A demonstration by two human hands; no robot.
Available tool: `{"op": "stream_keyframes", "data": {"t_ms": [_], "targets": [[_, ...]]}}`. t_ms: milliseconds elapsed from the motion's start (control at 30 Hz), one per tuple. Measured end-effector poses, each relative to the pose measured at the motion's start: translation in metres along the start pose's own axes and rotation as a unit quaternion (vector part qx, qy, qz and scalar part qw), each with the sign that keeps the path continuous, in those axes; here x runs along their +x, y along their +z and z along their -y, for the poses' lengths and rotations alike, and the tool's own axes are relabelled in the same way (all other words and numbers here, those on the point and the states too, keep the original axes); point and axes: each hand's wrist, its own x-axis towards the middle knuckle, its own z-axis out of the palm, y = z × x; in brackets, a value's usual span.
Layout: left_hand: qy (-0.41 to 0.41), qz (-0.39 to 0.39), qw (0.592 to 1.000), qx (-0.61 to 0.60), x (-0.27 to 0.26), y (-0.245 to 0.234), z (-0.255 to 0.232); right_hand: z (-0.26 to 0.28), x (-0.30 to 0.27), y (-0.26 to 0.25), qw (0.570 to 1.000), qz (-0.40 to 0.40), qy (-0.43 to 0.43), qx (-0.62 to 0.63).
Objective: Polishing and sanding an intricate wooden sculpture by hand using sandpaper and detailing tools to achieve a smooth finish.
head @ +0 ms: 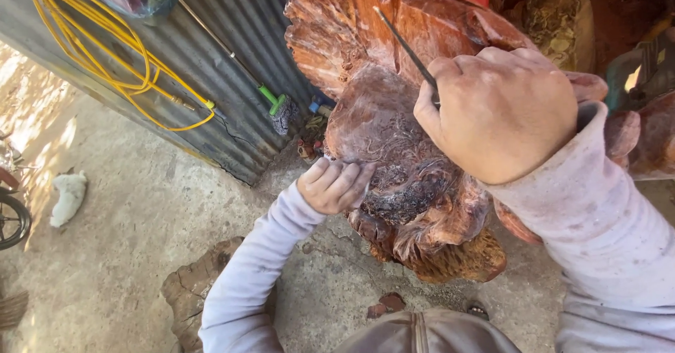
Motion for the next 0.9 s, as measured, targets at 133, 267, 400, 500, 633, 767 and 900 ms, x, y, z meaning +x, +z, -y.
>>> {"op": "stream_keyframes", "data": {"t_ms": [133,267,400,500,633,767,900], "targets": [[0.017,-0.021,1.000,0.015,0.021,-0.001,0.001,-0.002,-0.002,0.001,1.000,0.001,-0.005,-0.004],[0.032,-0.023,0.999,0.025,0.002,0.001,0.006,-0.003,-0.002,-0.002,1.000,0.013,-0.007,-0.004],[0.009,-0.026,0.999,0.019,0.011,0.005,-0.002,-0.005,-0.006,-0.002,0.997,0.056,-0.022,-0.039],[-0.005,-0.027,0.999,0.035,0.000,0.005,0.000,-0.009,-0.009,0.001,0.997,0.037,-0.023,-0.068],[-0.092,-0.002,0.992,0.080,-0.038,-0.013,-0.003,-0.010,-0.010,0.002,0.992,0.087,-0.013,-0.086],[-0.385,-0.044,0.922,-0.022,-0.023,-0.018,-0.044,-0.009,-0.012,0.009,0.991,0.099,-0.013,-0.088],[-0.612,-0.209,0.720,-0.250,0.030,-0.020,-0.078,-0.008,-0.008,0.010,0.996,0.035,-0.009,-0.081]]}}
